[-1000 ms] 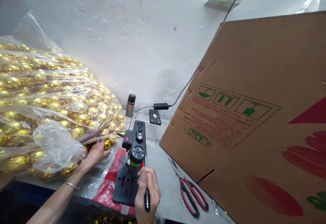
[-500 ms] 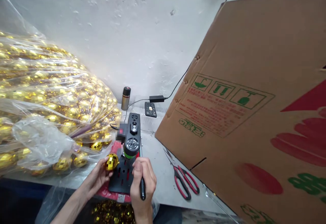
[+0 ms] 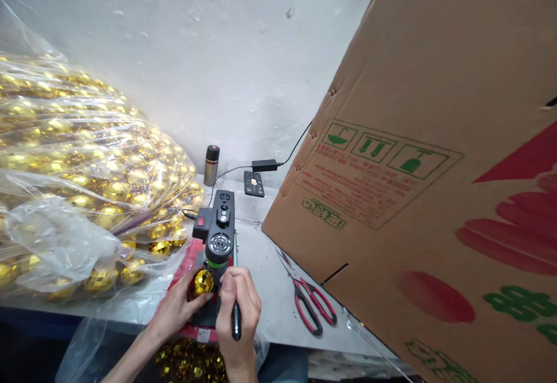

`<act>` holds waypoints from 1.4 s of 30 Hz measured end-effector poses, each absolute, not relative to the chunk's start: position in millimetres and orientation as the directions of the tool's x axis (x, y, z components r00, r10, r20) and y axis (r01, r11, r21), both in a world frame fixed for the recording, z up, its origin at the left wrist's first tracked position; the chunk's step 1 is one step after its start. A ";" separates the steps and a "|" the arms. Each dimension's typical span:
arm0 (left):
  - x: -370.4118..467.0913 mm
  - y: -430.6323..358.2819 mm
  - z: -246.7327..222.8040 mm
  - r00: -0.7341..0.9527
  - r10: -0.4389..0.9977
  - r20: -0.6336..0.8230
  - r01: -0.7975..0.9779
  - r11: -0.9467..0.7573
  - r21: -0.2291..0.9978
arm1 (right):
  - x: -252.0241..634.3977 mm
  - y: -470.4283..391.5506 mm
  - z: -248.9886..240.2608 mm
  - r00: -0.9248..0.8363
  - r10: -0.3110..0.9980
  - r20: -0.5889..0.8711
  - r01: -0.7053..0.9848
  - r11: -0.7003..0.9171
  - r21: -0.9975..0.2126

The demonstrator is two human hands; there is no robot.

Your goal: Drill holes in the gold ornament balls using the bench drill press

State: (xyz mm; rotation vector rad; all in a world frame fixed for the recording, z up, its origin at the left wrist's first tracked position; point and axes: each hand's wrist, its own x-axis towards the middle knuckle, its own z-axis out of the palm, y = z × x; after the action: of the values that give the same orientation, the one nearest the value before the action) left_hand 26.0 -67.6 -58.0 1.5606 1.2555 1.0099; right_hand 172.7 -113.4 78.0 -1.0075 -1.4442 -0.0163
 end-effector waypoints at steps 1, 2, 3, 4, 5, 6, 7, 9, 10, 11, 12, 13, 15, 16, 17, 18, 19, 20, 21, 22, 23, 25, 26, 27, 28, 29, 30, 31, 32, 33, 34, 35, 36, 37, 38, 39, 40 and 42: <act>26.3 -67.6 -58.0 0.179 0.977 0.118 0.330 -0.173 0.928 | 172.7 -113.6 78.5 0.197 0.548 0.813 0.568 0.612 -0.550; 26.6 -67.6 -57.6 0.201 0.970 0.138 0.376 -0.207 0.903 | 172.6 -113.7 78.9 0.197 0.547 0.814 0.569 0.613 -0.549; 26.9 -67.8 -56.9 0.225 0.965 0.136 0.422 -0.222 0.879 | 172.6 -113.8 79.1 0.197 0.545 0.815 0.569 0.613 -0.548; 27.4 -68.3 -56.0 0.243 0.962 0.126 0.470 -0.230 0.852 | 172.6 -113.8 79.2 0.198 0.542 0.817 0.570 0.614 -0.546; 28.1 -69.0 -54.7 0.256 0.960 0.110 0.517 -0.232 0.824 | 172.7 -113.8 79.1 0.197 0.540 0.818 0.569 0.617 -0.544; 29.1 -69.7 -53.1 0.265 0.960 0.090 0.561 -0.229 0.795 | 172.9 -113.9 78.9 0.196 0.539 0.819 0.567 0.619 -0.543; 30.2 -70.5 -51.2 0.269 0.961 0.069 0.602 -0.224 0.767 | 173.1 -113.9 78.7 0.193 0.540 0.819 0.564 0.622 -0.543; 33.1 -71.2 -46.8 0.270 0.962 0.038 0.666 -0.215 0.714 | 173.9 -114.1 78.2 0.183 0.544 0.819 0.559 0.627 -0.542; 34.7 -70.7 -44.8 0.270 0.962 0.033 0.687 -0.216 0.694 | 174.2 -114.3 78.0 0.178 0.546 0.819 0.557 0.630 -0.541; 36.4 -69.6 -43.4 0.274 0.961 0.040 0.698 -0.227 0.679 | 174.6 -114.5 78.0 0.172 0.549 0.818 0.555 0.632 -0.541; 38.1 -67.9 -42.6 0.282 0.958 0.060 0.699 -0.248 0.671 | 174.8 -114.8 78.0 0.168 0.552 0.817 0.553 0.633 -0.542; 39.8 -65.6 -42.9 0.293 0.952 0.089 0.688 -0.275 0.672 | 175.0 -115.1 78.2 0.165 0.555 0.816 0.550 0.635 -0.543; 42.6 -60.2 -46.7 0.310 0.938 0.152 0.638 -0.324 0.698 | 175.4 -115.7 78.8 0.163 0.558 0.814 0.544 0.637 -0.546; 43.6 -57.6 -49.8 0.314 0.933 0.176 0.607 -0.340 0.718 | 175.5 -116.1 79.1 0.162 0.561 0.812 0.544 0.636 -0.548; 44.4 -55.4 -53.5 0.314 0.930 0.191 0.578 -0.346 0.739 | 175.7 -116.4 79.5 0.162 0.562 0.811 0.546 0.633 -0.548; 44.9 -53.6 -57.2 0.312 0.929 0.199 0.554 -0.348 0.756 | 176.0 -116.8 79.7 0.160 0.564 0.810 0.551 0.630 -0.548; 45.1 -52.4 -60.7 0.311 0.928 0.203 0.537 -0.348 0.769 | 176.3 -117.0 79.6 0.158 0.564 0.810 0.556 0.627 -0.545; 45.3 -51.7 -63.7 0.311 0.928 0.204 0.527 -0.347 0.776 | 176.6 -117.2 79.2 0.156 0.564 0.811 0.563 0.624 -0.542; 45.4 -51.4 -65.9 0.309 0.929 0.203 0.523 -0.344 0.780 | 177.0 -117.3 78.3 0.155 0.563 0.812 0.566 0.622 -0.540; 45.4 -51.5 -67.4 0.307 0.930 0.200 0.523 -0.341 0.781 | 177.3 -117.3 76.7 0.154 0.561 0.813 0.569 0.623 -0.537; 45.6 -51.7 -68.2 0.304 0.932 0.199 0.525 -0.338 0.781 | 177.5 -117.1 74.5 0.154 0.559 0.815 0.569 0.624 -0.536; 45.9 -52.3 -68.6 0.302 0.933 0.198 0.529 -0.336 0.779 | 177.7 -116.5 67.8 0.159 0.546 0.822 0.563 0.634 -0.530; 46.1 -52.6 -68.5 0.303 0.933 0.197 0.530 -0.336 0.779 | 177.5 -116.1 63.5 0.166 0.541 0.825 0.560 0.637 -0.530; 46.4 -52.8 -68.5 0.306 0.932 0.195 0.530 -0.337 0.778 | 177.0 -115.8 58.8 0.176 0.534 0.827 0.556 0.640 -0.531; 46.6 -52.9 -68.6 0.309 0.931 0.195 0.531 -0.338 0.777 | 176.4 -115.5 53.9 0.189 0.531 0.826 0.554 0.637 -0.536; 46.8 -53.0 -69.1 0.310 0.930 0.196 0.532 -0.340 0.776 | 175.6 -115.4 48.9 0.209 0.533 0.820 0.549 0.630 -0.549; 47.1 -53.1 -69.7 0.307 0.930 0.200 0.534 -0.343 0.773 | 174.6 -115.3 44.0 0.230 0.539 0.811 0.543 0.620 -0.566; 47.4 -53.3 -70.6 0.302 0.931 0.208 0.537 -0.346 0.769 | 173.5 -115.3 39.4 0.251 0.544 0.801 0.534 0.612 -0.583; 47.6 -53.4 -71.6 0.296 0.930 0.217 0.541 -0.350 0.765 | 172.6 -115.4 35.0 0.271 0.544 0.794 0.522 0.610 -0.596; 47.9 -53.6 -72.6 0.292 0.930 0.225 0.544 -0.355 0.761 | 171.7 -115.4 31.0 0.289 0.545 0.787 0.508 0.610 -0.608; 48.2 -53.7 -73.6 0.292 0.928 0.231 0.546 -0.360 0.756 | 171.1 -115.4 27.3 0.305 0.545 0.781 0.492 0.612 -0.619; 48.4 -53.9 -74.6 0.295 0.926 0.236 0.548 -0.366 0.753 | 170.8 -115.4 24.0 0.314 0.547 0.776 0.477 0.615 -0.627; 48.6 -53.9 -75.4 0.300 0.924 0.239 0.549 -0.372 0.749 | 170.7 -115.4 21.0 0.320 0.551 0.771 0.464 0.618 -0.635; 48.7 -54.0 -76.1 0.304 0.921 0.242 0.550 -0.377 0.745 | 170.8 -115.4 18.6 0.324 0.555 0.766 0.454 0.619 -0.641; 48.7 -53.9 -76.7 0.306 0.920 0.247 0.551 -0.382 0.742 | 171.0 -115.4 16.6 0.327 0.559 0.762 0.446 0.620 -0.646; 48.6 -53.8 -77.1 0.306 0.918 0.251 0.552 -0.386 0.739 | 171.3 -115.3 15.2 0.325 0.566 0.758 0.441 0.618 -0.651; 48.4 -53.6 -77.2 0.307 0.917 0.254 0.552 -0.389 0.738 | 171.4 -115.1 14.6 0.323 0.570 0.755 0.440 0.616 -0.654; 47.9 -53.2 -76.7 0.310 0.916 0.255 0.547 -0.391 0.740 | 171.0 -114.4 15.2 0.322 0.572 0.755 0.451 0.608 -0.653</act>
State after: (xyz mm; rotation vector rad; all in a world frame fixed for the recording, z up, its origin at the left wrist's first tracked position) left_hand 47.9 -53.2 -76.7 2.0515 1.2910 0.9115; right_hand 171.0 -114.4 15.2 -0.9871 -1.3020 0.0992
